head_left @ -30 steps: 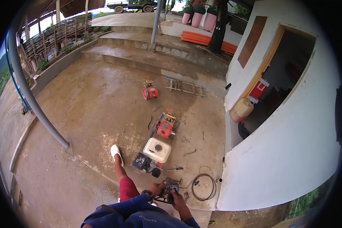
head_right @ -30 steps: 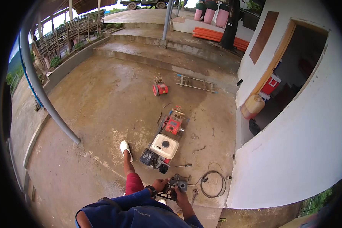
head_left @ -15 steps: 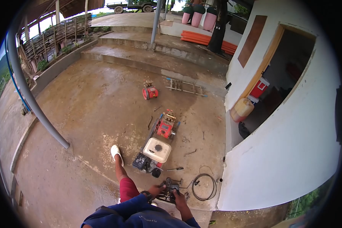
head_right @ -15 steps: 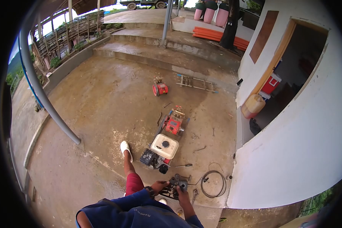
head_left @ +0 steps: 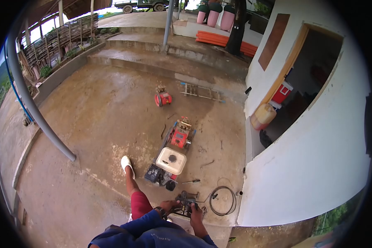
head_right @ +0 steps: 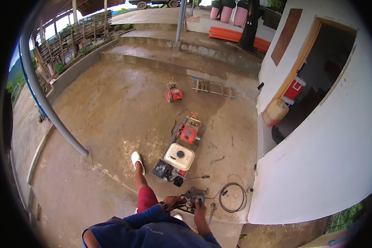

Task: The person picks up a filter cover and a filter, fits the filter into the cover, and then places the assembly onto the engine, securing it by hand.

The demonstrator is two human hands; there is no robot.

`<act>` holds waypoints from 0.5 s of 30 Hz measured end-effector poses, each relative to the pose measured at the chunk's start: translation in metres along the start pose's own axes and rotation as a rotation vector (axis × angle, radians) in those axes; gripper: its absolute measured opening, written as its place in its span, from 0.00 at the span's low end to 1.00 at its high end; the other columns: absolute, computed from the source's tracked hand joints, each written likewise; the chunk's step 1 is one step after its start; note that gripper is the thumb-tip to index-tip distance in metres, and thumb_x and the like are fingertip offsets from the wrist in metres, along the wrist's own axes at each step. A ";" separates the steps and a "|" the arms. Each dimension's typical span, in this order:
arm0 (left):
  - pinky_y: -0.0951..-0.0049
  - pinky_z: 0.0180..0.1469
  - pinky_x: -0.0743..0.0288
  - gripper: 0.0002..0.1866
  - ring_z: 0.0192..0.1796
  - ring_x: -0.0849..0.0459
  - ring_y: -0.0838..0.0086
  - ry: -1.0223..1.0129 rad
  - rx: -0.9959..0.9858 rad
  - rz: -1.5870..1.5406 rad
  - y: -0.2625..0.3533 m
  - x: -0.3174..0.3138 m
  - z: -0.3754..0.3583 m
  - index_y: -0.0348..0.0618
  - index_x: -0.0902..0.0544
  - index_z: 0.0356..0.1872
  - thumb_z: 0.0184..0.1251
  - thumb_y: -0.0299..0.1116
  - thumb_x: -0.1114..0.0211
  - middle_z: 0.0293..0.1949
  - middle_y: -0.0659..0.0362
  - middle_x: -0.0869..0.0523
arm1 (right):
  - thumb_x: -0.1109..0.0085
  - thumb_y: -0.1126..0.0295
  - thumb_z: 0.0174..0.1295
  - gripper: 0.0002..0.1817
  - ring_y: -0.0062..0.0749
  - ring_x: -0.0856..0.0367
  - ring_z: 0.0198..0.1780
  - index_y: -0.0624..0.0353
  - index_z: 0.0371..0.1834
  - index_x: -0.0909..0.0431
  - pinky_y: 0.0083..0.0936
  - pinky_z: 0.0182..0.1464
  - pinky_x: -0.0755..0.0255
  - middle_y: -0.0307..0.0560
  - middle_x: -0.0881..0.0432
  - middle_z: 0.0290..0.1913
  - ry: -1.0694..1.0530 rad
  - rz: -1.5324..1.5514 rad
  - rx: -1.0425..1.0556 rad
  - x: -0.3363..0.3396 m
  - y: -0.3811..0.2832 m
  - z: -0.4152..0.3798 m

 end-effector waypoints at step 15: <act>0.67 0.47 0.14 0.19 0.46 0.12 0.70 0.183 -0.045 0.443 -0.002 0.008 -0.010 0.39 0.13 0.47 0.67 0.46 0.26 0.43 0.57 0.10 | 0.41 0.56 0.75 0.14 0.23 0.19 0.33 0.56 0.47 0.18 0.25 0.29 0.25 0.38 0.14 0.37 0.110 0.216 0.090 -0.008 -0.019 -0.008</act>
Point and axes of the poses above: each hand's wrist, its own z-axis towards the middle knuckle, its own x-axis out of the back of the hand, y = z × x, the point moved 2 cm from there along z, towards the middle knuckle
